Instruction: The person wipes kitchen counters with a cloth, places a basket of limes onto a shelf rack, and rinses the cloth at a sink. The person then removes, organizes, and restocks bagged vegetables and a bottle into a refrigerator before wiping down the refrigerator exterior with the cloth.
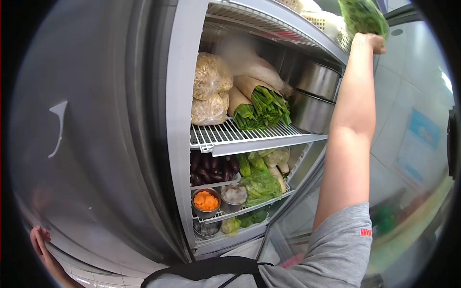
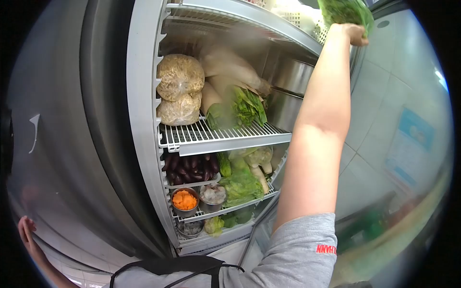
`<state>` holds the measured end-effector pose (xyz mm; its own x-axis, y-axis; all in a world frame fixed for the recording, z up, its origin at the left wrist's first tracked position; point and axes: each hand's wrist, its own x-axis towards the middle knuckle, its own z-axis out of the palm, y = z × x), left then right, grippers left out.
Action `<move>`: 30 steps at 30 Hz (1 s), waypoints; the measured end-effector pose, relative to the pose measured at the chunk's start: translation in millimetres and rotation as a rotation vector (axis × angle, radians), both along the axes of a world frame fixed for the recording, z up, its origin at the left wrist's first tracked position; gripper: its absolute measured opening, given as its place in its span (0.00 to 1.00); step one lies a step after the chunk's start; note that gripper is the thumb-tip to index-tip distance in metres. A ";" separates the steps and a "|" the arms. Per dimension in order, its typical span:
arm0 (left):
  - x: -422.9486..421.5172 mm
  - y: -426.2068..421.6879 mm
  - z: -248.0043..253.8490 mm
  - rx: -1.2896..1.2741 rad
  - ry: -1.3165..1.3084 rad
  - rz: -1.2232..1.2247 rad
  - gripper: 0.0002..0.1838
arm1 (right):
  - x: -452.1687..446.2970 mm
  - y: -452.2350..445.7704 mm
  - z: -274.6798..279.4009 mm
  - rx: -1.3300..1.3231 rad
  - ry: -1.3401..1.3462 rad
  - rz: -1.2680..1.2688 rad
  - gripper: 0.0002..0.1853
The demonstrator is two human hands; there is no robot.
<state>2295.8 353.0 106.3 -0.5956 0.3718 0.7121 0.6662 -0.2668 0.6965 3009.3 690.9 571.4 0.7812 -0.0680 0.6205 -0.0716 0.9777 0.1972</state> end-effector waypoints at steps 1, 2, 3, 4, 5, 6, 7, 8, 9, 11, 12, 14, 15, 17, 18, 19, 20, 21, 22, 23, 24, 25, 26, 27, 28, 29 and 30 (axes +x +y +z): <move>-0.2 -0.3 -0.4 0.006 -0.001 -0.003 0.14 | -5.9 -8.1 -7.9 0.102 -0.028 0.130 0.31; 0.7 -2.0 -1.5 -0.003 -0.039 -0.007 0.14 | -11.8 -16.3 -16.0 0.199 -0.050 0.259 0.33; 0.1 -4.2 -4.0 -0.014 -0.078 -0.011 0.14 | -20.3 -29.3 -28.0 0.318 -0.144 0.386 0.35; -2.7 -8.8 -6.8 -0.012 -0.075 -0.018 0.15 | -30.0 -43.1 -40.4 0.424 -0.234 0.521 0.37; -5.6 -10.2 -10.6 -0.011 -0.077 -0.020 0.15 | -36.8 -58.3 -51.7 0.549 -0.342 0.698 0.38; -9.6 -10.9 -15.0 0.031 -0.051 -0.048 0.14 | -69.5 -85.0 -73.8 0.595 -0.469 0.794 0.39; -8.8 -10.3 -14.6 0.073 -0.024 -0.074 0.13 | -46.4 -84.2 -69.6 0.629 -0.853 0.773 0.38; -6.3 -10.0 -15.2 0.071 -0.023 -0.073 0.13 | -23.2 -79.8 -74.5 0.603 -0.901 0.776 0.36; 9.9 -5.9 -7.1 0.120 0.088 -0.211 0.12 | -33.2 -87.9 -85.9 0.576 -0.920 0.740 0.33; 50.3 8.6 10.1 0.230 0.221 -0.429 0.09 | -52.2 -103.5 -109.8 0.532 -0.908 0.670 0.28; 69.2 15.0 18.4 0.244 0.258 -0.513 0.10 | -61.0 -112.2 -125.7 0.504 -0.891 0.624 0.25; 102.2 30.9 33.5 0.289 0.346 -0.703 0.13 | -79.4 -129.2 -158.5 0.431 -0.858 0.503 0.20; 119.2 39.7 40.4 0.318 0.399 -0.811 0.15 | -87.6 -136.7 -175.9 0.385 -0.835 0.432 0.17; 167.3 45.1 52.7 0.235 0.269 -0.984 0.17 | -102.8 -148.3 -210.7 0.280 -0.780 0.283 0.12; 190.0 44.7 61.9 0.124 0.179 -1.130 0.19 | -111.2 -153.3 -229.2 0.219 -0.746 0.202 0.10; 195.4 51.2 55.7 -0.014 0.169 -1.346 0.20 | -119.0 -157.3 -248.5 0.147 -0.718 0.126 0.08; 201.2 58.9 53.5 -0.134 0.298 -1.469 0.20 | -126.5 -161.1 -267.8 0.078 -0.692 0.052 0.07; 206.6 70.6 55.1 -0.249 0.404 -1.737 0.27 | -131.1 -164.3 -288.2 0.003 -0.669 -0.010 0.07; 223.4 76.1 48.5 -0.320 0.353 -1.795 0.35 | -136.0 -168.0 -308.5 -0.068 -0.656 -0.056 0.08; 239.4 87.1 28.9 -0.322 0.280 -1.868 0.51 | -140.0 -170.5 -331.4 -0.137 -0.652 -0.080 0.09; 253.8 98.2 18.3 -0.301 0.367 -1.798 0.66 | -143.6 -175.8 -356.7 -0.213 -0.660 -0.085 0.11; 264.1 108.4 1.0 -0.293 0.355 -1.753 0.74 | -146.0 -180.9 -384.7 -0.276 -0.700 0.013 0.08; 276.4 116.8 -20.2 -0.219 0.241 -1.755 0.75 | -154.2 -187.8 -411.6 -0.419 -0.730 -0.088 0.08; 286.9 122.0 -44.0 -0.200 -0.003 -1.855 0.75 | -165.8 -191.3 -435.2 -0.414 -0.831 -0.070 0.08; 290.1 118.8 -56.9 -0.368 -0.349 -1.854 0.74 | -178.3 -196.9 -459.6 -0.410 -0.925 -0.052 0.09; 298.7 113.6 -67.3 -0.290 -0.694 -1.806 0.62 | -187.7 -205.6 -489.6 -0.523 -0.833 0.156 0.09; 295.7 117.4 -78.4 -0.457 -0.881 -1.766 0.52 | -195.8 -210.7 -513.6 -0.617 -0.749 0.192 0.07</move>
<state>2591.5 470.4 27.9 0.4854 0.8529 0.1920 -0.5653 0.1386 0.8131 2813.5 480.2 57.8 0.1362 0.5203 0.8431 -0.1382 0.8527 -0.5039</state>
